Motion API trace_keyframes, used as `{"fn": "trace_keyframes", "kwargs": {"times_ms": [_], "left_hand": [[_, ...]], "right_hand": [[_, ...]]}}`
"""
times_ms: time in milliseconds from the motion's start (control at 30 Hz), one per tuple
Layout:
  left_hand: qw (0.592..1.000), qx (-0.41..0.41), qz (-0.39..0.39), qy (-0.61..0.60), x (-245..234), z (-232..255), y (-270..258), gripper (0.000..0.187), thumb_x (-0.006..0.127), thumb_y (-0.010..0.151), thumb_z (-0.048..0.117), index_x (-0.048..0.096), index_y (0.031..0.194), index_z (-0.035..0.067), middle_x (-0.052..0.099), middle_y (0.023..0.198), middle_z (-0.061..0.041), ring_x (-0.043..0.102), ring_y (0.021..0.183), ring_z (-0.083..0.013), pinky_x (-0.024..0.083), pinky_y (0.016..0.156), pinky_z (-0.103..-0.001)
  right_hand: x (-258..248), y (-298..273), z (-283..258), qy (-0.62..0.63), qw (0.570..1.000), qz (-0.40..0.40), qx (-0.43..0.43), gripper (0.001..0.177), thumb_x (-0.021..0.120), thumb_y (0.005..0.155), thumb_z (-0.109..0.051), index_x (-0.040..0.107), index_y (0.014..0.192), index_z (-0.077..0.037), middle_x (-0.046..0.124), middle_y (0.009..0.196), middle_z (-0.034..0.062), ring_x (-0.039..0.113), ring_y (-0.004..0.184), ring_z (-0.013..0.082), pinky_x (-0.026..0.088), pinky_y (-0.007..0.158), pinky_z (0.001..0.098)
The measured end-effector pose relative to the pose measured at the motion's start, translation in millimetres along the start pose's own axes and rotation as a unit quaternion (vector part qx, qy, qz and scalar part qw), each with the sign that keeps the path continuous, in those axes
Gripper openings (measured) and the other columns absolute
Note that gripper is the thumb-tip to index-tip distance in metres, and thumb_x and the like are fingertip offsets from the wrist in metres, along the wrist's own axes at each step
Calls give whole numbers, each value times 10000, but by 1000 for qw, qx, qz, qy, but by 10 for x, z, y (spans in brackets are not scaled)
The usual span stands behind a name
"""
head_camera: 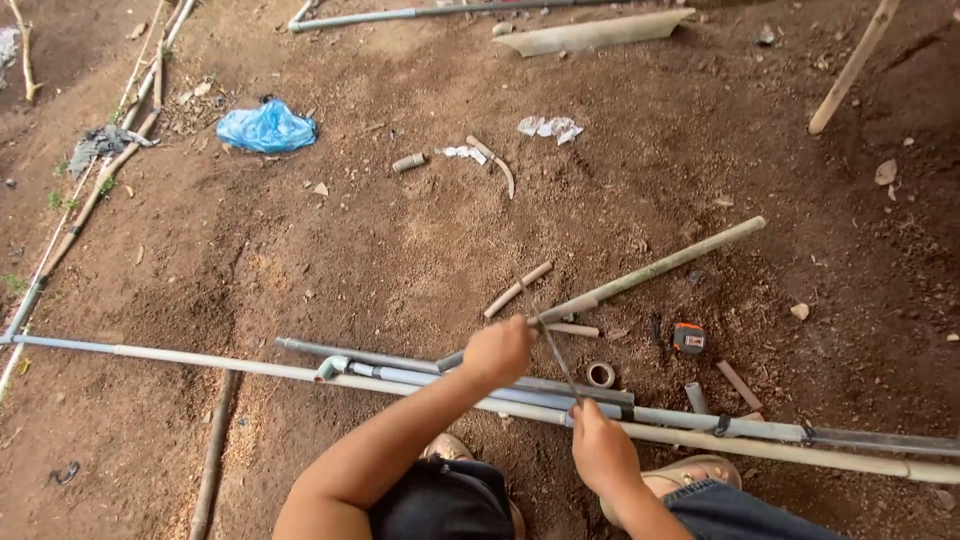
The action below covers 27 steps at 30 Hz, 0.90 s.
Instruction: The person uses a hand saw to cut a small piece of PVC pipe while sitting on the ground. They then use a metal file to smooth the cut edge of the pipe piece before placing it down.
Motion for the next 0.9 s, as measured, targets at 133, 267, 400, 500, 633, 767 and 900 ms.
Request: {"fn": "trace_keyframes", "kwargs": {"times_ms": [133, 267, 400, 500, 633, 767, 900], "left_hand": [[993, 57, 4, 107, 204, 360, -5, 289, 340, 1070, 250, 568, 1045, 74, 769, 879, -208, 804, 833, -437, 649, 737, -596], [997, 50, -37, 36, 165, 431, -59, 329, 360, 1065, 242, 630, 1024, 60, 767, 863, -242, 800, 843, -456, 645, 730, -591], [1000, 10, -19, -9, -121, 63, -22, 347, 362, 1100, 277, 608, 1088, 32, 764, 922, -278, 788, 906, -492, 627, 775, -635], [997, 38, -39, 56, 216, 163, -42, 344, 329, 1105, 243, 609, 1093, 43, 753, 891, -273, 801, 872, -460, 659, 768, -580], [992, 82, -46, 79, 179, 449, -91, 338, 350, 1058, 209, 626, 1052, 13, 773, 912, -279, 793, 889, -479, 632, 785, -605], [998, -3, -36, 57, -29, 189, 6, 343, 338, 1082, 273, 613, 1067, 69, 780, 899, -196, 807, 877, -414, 646, 794, -568], [996, 36, -64, 43, 92, 430, -166, 357, 354, 1127, 260, 638, 1078, 50, 759, 887, -227, 812, 849, -404, 668, 728, -537]], "right_hand": [[-170, 328, -86, -22, 999, 32, -7, 392, 344, 1158, -317, 641, 1115, -64, 784, 891, 286, 805, 881, 467, 667, 643, 480], [-177, 428, -140, -33, 998, 46, -25, 453, 324, 1178, -330, 632, 1280, -13, 787, 952, 276, 810, 867, 422, 675, 674, 482], [-113, -43, -177, -19, 1000, 2, -3, 435, 327, 1152, -286, 637, 1299, -20, 810, 1058, 272, 813, 973, 434, 687, 730, 510], [-156, 244, -151, -12, 1000, 24, -3, 466, 329, 1158, -303, 640, 1319, 4, 801, 1030, 296, 808, 964, 442, 676, 729, 532], [-24, 627, 29, -65, 997, 30, -20, 394, 340, 1174, -300, 640, 1186, -44, 782, 893, 200, 816, 806, 343, 677, 641, 431], [-155, 160, -228, -47, 999, 12, -19, 364, 363, 1175, -251, 654, 1136, -36, 761, 806, 202, 788, 685, 333, 641, 578, 403], [-206, 408, -165, -58, 998, 19, -19, 319, 366, 1165, -184, 638, 1144, -19, 732, 756, 170, 780, 669, 320, 618, 558, 392]]}}
Point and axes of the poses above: each hand's wrist, its own y-axis towards the middle knuckle, its own x-axis out of the palm, z = x × y, the point moved 7 cm from there along y, towards the middle knuckle
